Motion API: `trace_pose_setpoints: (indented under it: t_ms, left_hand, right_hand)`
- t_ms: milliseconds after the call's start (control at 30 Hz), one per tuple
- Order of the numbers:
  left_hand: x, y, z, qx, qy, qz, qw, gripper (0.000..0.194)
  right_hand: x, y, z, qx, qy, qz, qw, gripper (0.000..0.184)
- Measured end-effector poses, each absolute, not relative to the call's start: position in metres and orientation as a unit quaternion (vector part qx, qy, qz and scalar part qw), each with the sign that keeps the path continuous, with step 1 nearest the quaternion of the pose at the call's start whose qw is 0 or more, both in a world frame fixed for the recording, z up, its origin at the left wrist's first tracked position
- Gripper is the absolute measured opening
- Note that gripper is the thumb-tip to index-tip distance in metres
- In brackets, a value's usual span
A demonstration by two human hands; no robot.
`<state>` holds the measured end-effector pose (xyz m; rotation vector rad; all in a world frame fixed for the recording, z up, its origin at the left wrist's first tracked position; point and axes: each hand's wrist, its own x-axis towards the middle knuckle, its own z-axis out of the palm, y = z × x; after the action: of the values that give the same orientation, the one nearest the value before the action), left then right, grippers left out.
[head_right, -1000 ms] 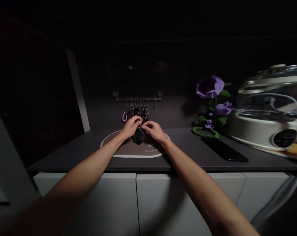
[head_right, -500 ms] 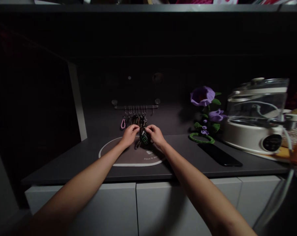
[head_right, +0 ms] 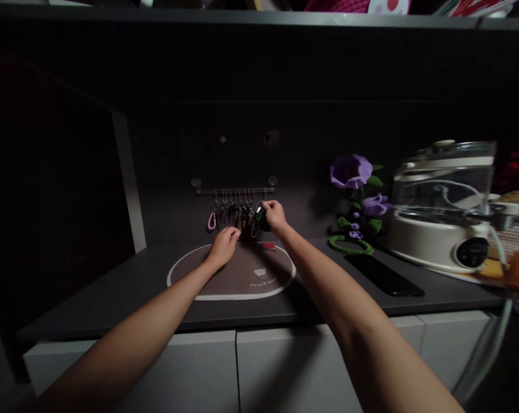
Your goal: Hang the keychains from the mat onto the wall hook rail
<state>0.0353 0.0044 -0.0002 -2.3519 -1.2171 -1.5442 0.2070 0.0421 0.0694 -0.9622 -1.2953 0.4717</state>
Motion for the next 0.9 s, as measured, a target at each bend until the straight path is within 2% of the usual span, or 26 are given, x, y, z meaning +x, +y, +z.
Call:
trace_pose_setpoints:
  t_ms: [233, 633, 900]
  left_hand:
    - [0.035, 0.005, -0.002, -0.774, -0.419, -0.469, 0.076, 0.023]
    - [0.034, 0.005, -0.001, -0.776, -0.434, -0.443, 0.113, 0.028]
    - [0.033, 0.007, -0.002, -0.775, -0.431, -0.448, 0.114, 0.027]
  right_hand:
    - [0.198, 0.071, 0.084, -0.486, -0.543, 0.174, 0.663, 0.019]
    - [0.181, 0.097, 0.09, -0.564, -0.508, 0.088, 0.645, 0.023]
    - [0.186, 0.099, 0.086, -0.584, -0.478, 0.086, 0.651, 0.018]
